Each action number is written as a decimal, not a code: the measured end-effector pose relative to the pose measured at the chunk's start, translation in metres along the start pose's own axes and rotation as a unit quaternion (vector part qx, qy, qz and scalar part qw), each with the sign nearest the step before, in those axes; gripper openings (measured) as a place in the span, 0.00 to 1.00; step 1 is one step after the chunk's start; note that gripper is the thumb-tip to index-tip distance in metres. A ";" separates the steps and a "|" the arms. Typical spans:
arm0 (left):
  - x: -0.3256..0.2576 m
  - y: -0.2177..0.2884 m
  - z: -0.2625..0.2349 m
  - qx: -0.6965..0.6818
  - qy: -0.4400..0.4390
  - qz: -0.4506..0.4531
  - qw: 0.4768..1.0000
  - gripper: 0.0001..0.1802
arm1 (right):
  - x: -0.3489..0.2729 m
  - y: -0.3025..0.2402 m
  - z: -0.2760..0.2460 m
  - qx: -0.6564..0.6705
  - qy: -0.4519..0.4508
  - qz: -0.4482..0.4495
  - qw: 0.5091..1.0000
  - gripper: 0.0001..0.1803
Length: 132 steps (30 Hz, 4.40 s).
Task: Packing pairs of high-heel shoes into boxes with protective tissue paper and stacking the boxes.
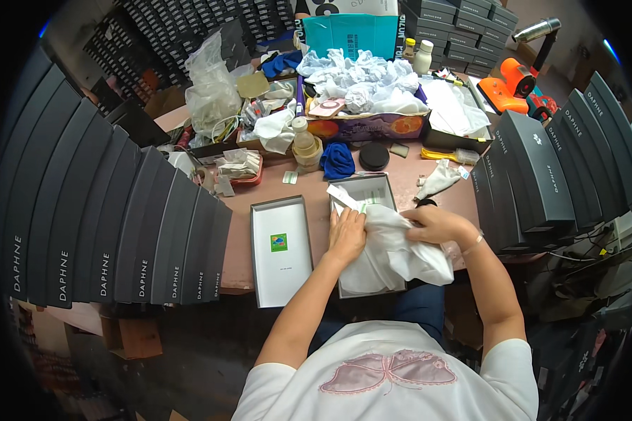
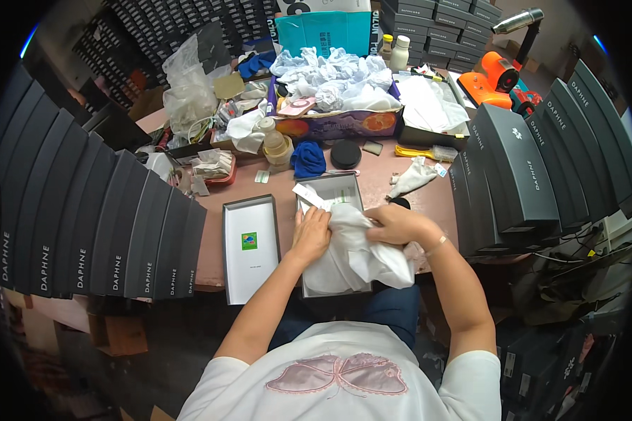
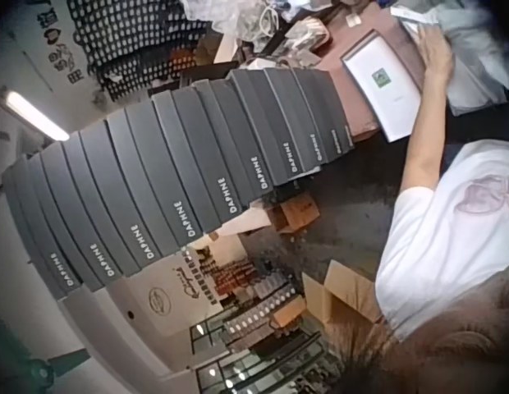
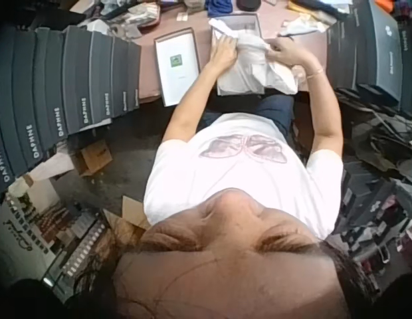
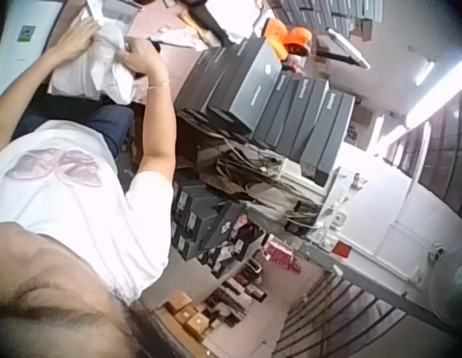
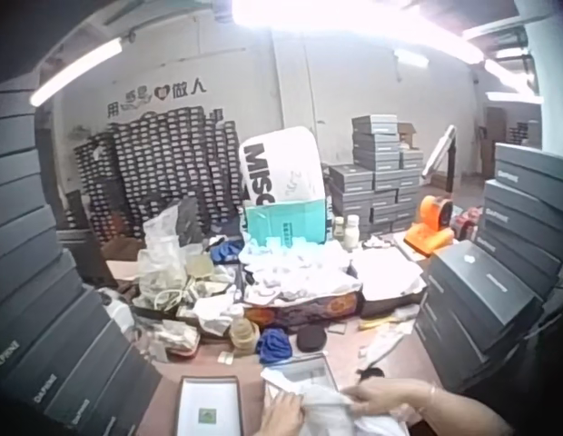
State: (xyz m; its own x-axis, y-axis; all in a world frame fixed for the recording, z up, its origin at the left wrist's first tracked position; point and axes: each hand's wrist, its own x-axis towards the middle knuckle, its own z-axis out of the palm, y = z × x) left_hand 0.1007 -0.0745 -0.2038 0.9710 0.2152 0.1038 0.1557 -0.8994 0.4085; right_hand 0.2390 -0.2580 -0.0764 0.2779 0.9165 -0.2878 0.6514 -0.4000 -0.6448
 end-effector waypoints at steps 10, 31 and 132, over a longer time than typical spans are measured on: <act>-0.042 0.025 -0.030 -0.203 0.226 0.037 0.952 0.35 | -0.065 0.017 0.077 0.615 0.375 -0.046 0.692 0.22; -0.123 0.063 -0.021 -0.699 0.056 -0.185 0.688 0.24 | 0.050 -0.040 0.094 0.152 0.318 -0.142 0.925 0.17; -0.173 0.082 -0.020 -0.815 0.186 -0.230 0.498 0.38 | 0.057 -0.075 0.179 0.107 0.106 -0.177 0.973 0.19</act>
State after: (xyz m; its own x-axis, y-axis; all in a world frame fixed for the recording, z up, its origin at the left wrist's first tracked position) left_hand -0.0580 -0.1776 -0.1707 0.7523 0.5845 -0.3041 -0.3025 0.7164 0.6287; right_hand 0.0792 -0.1771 -0.1710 0.2162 0.9693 0.1175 0.5776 -0.0299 -0.8158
